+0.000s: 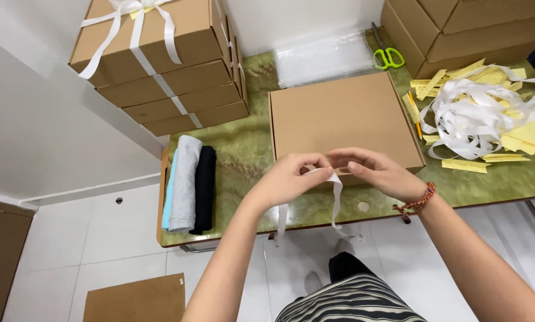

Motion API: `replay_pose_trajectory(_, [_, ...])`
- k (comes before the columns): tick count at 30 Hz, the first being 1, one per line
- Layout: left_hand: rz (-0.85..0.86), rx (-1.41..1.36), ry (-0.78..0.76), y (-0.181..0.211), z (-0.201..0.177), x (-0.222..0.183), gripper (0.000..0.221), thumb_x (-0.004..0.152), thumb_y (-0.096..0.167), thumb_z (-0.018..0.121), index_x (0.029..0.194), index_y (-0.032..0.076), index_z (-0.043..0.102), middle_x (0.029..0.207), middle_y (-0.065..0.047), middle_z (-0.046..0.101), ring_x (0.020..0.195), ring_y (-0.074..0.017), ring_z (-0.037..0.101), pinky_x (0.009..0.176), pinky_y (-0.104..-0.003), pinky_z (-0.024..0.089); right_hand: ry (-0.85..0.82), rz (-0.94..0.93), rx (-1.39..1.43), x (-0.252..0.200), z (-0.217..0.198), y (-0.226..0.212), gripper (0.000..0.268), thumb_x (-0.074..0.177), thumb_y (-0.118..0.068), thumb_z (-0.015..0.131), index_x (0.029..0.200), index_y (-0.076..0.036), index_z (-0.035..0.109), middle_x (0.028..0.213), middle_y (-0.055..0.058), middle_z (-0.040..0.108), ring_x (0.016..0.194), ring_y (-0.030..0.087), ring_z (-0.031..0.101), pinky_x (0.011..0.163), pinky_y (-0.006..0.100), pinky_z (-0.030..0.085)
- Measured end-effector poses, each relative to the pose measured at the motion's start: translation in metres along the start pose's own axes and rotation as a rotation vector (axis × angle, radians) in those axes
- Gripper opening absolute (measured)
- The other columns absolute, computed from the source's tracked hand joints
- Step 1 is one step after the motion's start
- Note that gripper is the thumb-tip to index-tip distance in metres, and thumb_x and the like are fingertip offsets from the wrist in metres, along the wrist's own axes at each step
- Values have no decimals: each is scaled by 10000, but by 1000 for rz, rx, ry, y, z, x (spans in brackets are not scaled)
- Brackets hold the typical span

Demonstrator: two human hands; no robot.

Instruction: The person writes on a yellow label and places it on a brown box tied with a white ribbon, then stacks the box. They open a clear plastic bag, place a rolled black fabric inside, seal it, and put it into a brown box. They close the box and begin to wrap a white ribbon around it.

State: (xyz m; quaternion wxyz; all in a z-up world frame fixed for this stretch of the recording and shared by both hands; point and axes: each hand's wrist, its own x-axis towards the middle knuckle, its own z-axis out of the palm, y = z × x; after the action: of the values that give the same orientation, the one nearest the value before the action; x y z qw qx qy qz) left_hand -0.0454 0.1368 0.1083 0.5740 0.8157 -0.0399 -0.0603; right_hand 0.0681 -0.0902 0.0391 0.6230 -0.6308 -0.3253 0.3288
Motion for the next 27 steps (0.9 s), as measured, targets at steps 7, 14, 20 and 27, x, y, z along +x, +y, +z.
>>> replay_pose_trajectory(7, [86,80,123,-10,-20,-12,95,976,228,703,940,194,784,708,41,650,632,-69,507,613,-250,445,-129,18,-5,26,18,1,215,1038,-154,679,978,2,814,829,81,783,840,129,676,843,317,544])
replay_pose_trajectory(14, [109,18,322,-18,-63,-35,118,1017,166,696,954,146,794,684,50,633,640,-44,490,613,-210,422,-56,43,-66,14,3,20,208,964,-88,785,772,-16,746,735,28,639,746,130,571,735,301,467])
replay_pose_trajectory(20, [78,2,459,-19,-78,-44,131,1027,161,716,929,154,802,673,49,626,652,-23,455,624,-193,433,84,180,-72,-12,-17,11,129,998,-119,757,961,-13,820,755,-15,605,744,86,518,687,253,407])
replay_pose_trajectory(27, [78,-35,526,-31,-66,-27,142,1048,169,698,943,136,788,685,25,619,673,-43,472,637,-201,428,176,234,-109,-51,-57,35,211,1019,-116,722,1081,44,844,786,33,588,783,134,512,718,284,407])
